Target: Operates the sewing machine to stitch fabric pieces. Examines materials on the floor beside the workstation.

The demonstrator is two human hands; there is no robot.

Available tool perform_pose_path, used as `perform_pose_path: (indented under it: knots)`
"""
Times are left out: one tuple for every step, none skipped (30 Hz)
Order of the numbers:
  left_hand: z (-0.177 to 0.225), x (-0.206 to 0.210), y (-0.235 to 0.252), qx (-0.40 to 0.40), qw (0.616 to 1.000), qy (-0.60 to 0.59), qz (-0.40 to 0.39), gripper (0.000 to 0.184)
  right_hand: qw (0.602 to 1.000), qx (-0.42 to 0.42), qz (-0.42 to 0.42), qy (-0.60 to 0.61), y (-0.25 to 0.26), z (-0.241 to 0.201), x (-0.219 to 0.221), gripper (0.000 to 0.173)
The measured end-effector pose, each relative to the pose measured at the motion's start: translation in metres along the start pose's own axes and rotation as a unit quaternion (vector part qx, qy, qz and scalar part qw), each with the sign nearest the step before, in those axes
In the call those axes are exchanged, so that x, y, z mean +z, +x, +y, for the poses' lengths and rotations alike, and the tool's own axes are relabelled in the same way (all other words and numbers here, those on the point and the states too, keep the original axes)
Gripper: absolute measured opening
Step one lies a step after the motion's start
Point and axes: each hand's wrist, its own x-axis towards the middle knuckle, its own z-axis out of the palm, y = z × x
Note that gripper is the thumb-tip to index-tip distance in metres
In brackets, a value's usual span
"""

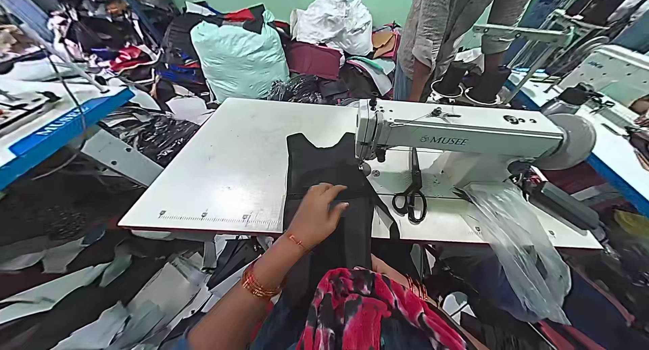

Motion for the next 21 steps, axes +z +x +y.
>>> perform_pose_path:
  knots:
    - [0.010, 0.005, 0.020, 0.003, 0.998, -0.001, -0.068, 0.040, 0.999, 0.034, 0.005, -0.017, 0.000, -0.009, 0.000, 0.033]
    - [0.018, 0.013, 0.039, -0.006, 0.992, 0.008, -0.129, 0.045, 0.998, 0.062, 0.009, -0.022, 0.000, -0.019, 0.000, 0.034]
    - [0.023, 0.023, 0.057, -0.030, 0.983, 0.031, -0.179, 0.053, 0.996, 0.083, 0.014, -0.004, 0.000, -0.026, 0.001, 0.031]
    - [0.026, 0.034, 0.071, -0.064, 0.971, 0.064, -0.219, 0.063, 0.995, 0.087, 0.011, 0.042, 0.002, -0.021, 0.001, 0.025]
    - [0.027, 0.045, 0.080, -0.097, 0.960, 0.096, -0.245, 0.074, 0.991, 0.100, 0.017, 0.083, 0.002, -0.015, 0.001, 0.021]
    - [0.027, 0.054, 0.087, -0.124, 0.950, 0.126, -0.257, 0.081, 0.987, 0.120, 0.031, 0.104, 0.003, -0.014, 0.003, 0.020]
    - [0.026, 0.060, 0.092, -0.140, 0.943, 0.150, -0.261, 0.084, 0.983, 0.148, 0.056, 0.096, 0.003, -0.017, 0.006, 0.022]
    - [0.024, 0.064, 0.094, -0.150, 0.940, 0.165, -0.257, 0.083, 0.982, 0.153, 0.072, 0.079, 0.002, -0.015, 0.007, 0.025]
    - [0.022, 0.065, 0.095, -0.161, 0.940, 0.171, -0.247, 0.081, 0.992, 0.101, 0.042, 0.065, 0.002, 0.006, 0.000, 0.030]
    - [0.020, 0.063, 0.095, -0.176, 0.939, 0.174, -0.238, 0.079, 0.995, 0.085, 0.037, 0.026, 0.002, 0.012, 0.000, 0.033]
    - [0.017, 0.059, 0.095, -0.192, 0.936, 0.181, -0.235, 0.079, 0.993, 0.111, 0.045, -0.014, 0.004, 0.008, 0.002, 0.034]
    - [0.015, 0.053, 0.095, -0.208, 0.929, 0.191, -0.238, 0.079, 0.990, 0.132, 0.047, -0.035, 0.005, 0.004, 0.005, 0.034]
    - [0.011, 0.048, 0.096, -0.221, 0.923, 0.202, -0.242, 0.079, 0.990, 0.130, 0.041, -0.043, 0.005, 0.002, 0.005, 0.034]
    - [0.007, 0.043, 0.096, -0.231, 0.919, 0.202, -0.246, 0.079, 0.992, 0.113, 0.034, -0.046, 0.004, 0.002, 0.005, 0.035]
    - [0.003, 0.040, 0.096, -0.239, 0.918, 0.191, -0.250, 0.079, 0.993, 0.098, 0.027, -0.052, 0.003, 0.002, 0.004, 0.036]
    - [0.000, 0.037, 0.096, -0.243, 0.920, 0.172, -0.254, 0.079, 0.993, 0.098, 0.020, -0.062, 0.003, 0.002, 0.003, 0.037]
    - [-0.003, 0.036, 0.096, -0.247, 0.922, 0.155, -0.254, 0.079, 0.991, 0.114, 0.017, -0.072, 0.004, -0.001, 0.004, 0.038]
    - [-0.005, 0.037, 0.095, -0.248, 0.925, 0.143, -0.251, 0.079, 0.987, 0.136, 0.017, -0.081, 0.005, -0.003, 0.005, 0.038]
    - [-0.005, 0.038, 0.095, -0.247, 0.928, 0.135, -0.246, 0.078, 0.985, 0.151, 0.020, -0.081, 0.005, -0.005, 0.005, 0.037]
    - [-0.005, 0.040, 0.095, -0.240, 0.931, 0.132, -0.240, 0.076, 0.985, 0.155, 0.021, -0.074, 0.005, -0.003, 0.004, 0.034]
    - [-0.004, 0.041, 0.095, -0.231, 0.935, 0.131, -0.235, 0.074, 0.987, 0.146, 0.019, -0.069, 0.004, 0.008, 0.001, 0.032]
